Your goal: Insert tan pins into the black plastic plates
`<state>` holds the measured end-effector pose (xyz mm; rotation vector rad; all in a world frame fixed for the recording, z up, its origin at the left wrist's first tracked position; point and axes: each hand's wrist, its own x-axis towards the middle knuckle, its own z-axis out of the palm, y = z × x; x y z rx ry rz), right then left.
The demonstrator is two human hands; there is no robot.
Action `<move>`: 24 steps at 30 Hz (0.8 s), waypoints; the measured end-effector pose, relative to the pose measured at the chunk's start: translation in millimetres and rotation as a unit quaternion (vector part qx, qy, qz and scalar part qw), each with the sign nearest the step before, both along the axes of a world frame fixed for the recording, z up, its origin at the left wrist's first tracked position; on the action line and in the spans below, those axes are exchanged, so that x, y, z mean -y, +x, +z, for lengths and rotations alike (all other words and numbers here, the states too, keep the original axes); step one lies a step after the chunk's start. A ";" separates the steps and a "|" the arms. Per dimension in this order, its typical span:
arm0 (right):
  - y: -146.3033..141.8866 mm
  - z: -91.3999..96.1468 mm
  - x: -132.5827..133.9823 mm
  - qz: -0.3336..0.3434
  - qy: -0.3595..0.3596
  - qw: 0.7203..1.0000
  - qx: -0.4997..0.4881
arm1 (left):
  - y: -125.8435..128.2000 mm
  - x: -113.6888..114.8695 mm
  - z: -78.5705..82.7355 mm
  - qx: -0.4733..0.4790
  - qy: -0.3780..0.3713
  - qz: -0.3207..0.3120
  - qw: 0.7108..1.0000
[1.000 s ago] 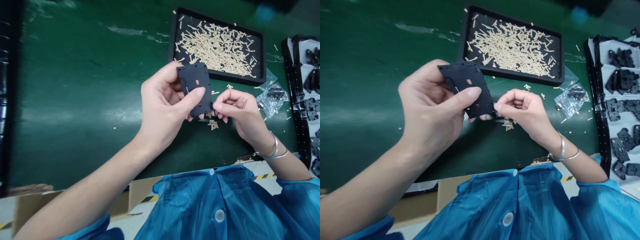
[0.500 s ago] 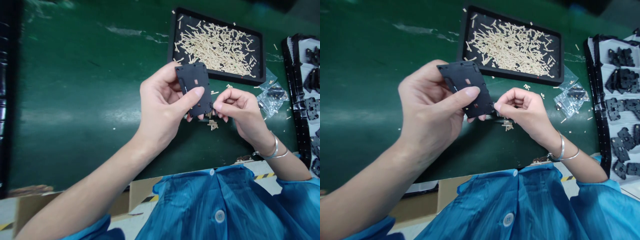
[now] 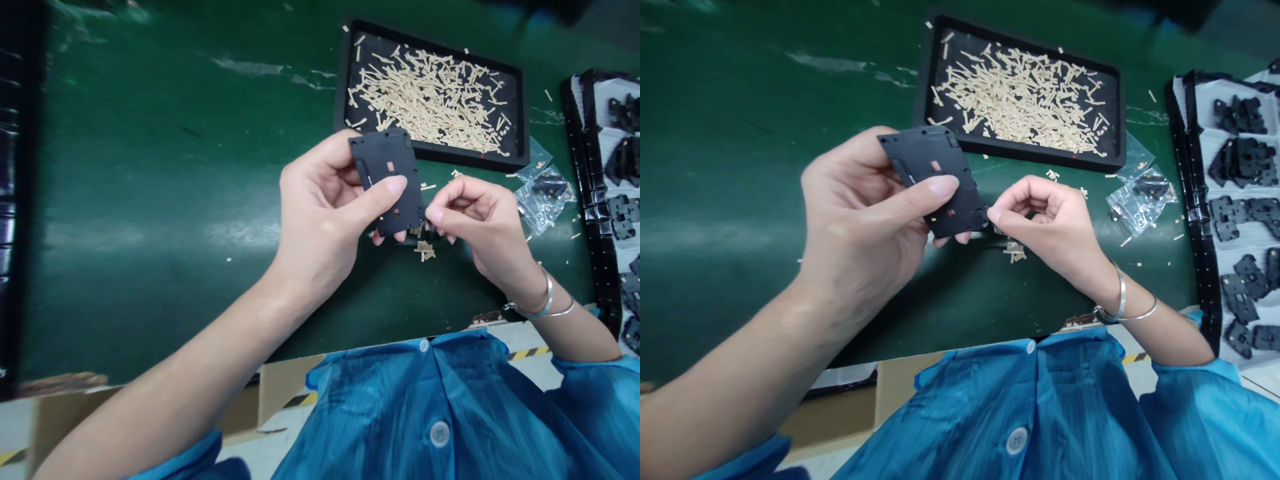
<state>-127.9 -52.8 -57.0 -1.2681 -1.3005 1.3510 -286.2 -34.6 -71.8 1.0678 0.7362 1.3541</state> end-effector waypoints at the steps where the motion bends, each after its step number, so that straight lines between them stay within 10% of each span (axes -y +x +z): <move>1: 0.0 -0.2 0.0 -0.001 0.002 1.000 0.002 | 0.3 0.0 0.7 0.004 -0.003 0.000 1.000; 24: 5.6 -6.2 -3.9 0.026 -0.042 0.995 -0.085 | -0.7 3.4 3.4 0.025 -0.114 -0.051 0.992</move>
